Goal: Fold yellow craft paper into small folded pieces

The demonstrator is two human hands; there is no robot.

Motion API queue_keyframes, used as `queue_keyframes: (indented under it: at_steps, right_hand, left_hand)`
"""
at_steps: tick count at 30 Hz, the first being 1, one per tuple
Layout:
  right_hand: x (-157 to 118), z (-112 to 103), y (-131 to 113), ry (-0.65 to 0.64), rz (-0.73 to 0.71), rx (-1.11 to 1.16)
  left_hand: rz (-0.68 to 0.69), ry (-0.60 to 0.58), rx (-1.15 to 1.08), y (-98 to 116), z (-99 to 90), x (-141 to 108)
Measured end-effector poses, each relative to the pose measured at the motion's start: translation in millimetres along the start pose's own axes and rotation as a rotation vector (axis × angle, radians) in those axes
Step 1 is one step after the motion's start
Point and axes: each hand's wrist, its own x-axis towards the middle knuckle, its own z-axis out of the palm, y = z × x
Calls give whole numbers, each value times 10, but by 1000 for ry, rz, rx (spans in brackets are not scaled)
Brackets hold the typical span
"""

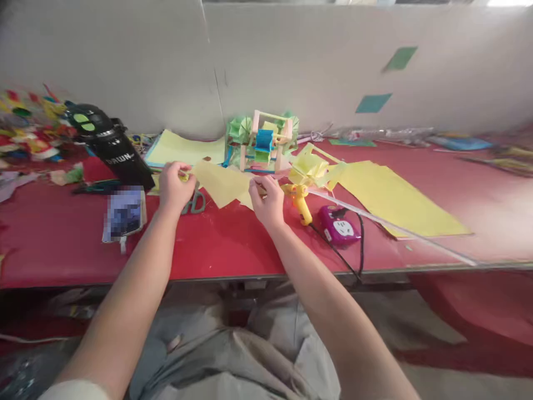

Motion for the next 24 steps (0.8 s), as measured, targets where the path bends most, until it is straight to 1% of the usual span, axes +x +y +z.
queue_keyframes:
  at_steps: [1,3,4,6,8,9,10,12,13,15,16,19,20,21,22,24]
  right_hand:
    - [-8,23,17,-10,66,82]
    - [-23,61,42,-27,159,212]
    - [-28,74,46,-31,186,262]
    - [-35,84,35,-35,201,332]
    - [-38,76,7,-50,165,333]
    - [-39,67,-9,-67,139,319]
    - [-41,58,-25,-91,111,301]
    - [-46,39,-53,-152,61,275]
    - [-49,30,-65,-182,41,267]
    - [-55,16,-88,-232,10,253]
    - [-57,10,-100,-253,-3,241]
    - [-60,1,-130,-290,-10,220]
    - [-57,2,-134,-281,8,226]
    - [-53,6,-134,-263,39,240]
    - [-45,11,-129,-237,80,263]
    - [-26,24,-112,-185,180,322]
  left_hand:
    - [9,58,-35,25,2,-8]
    - [-27,131,-144,77,21,-23]
    - [-73,146,-221,105,41,-28]
    - [-236,148,-416,169,97,-35]
    - [-428,70,-660,244,142,-36]
    - [-492,-8,-804,285,151,-35]
    - [-533,-94,-941,325,148,-33]
    - [-577,-195,-1149,397,124,-35]
    - [-576,-235,-1214,423,112,-38]
    - [-578,-269,-1261,444,114,-53]
    - [-591,-252,-1253,440,133,-62]
    - [-674,-80,-1178,392,221,-92]
    - [-675,-62,-1170,379,243,-101]
    - [-664,-63,-1173,374,253,-111]
    - [-641,-93,-1191,379,250,-122]
    - [-584,-207,-1255,420,212,-152]
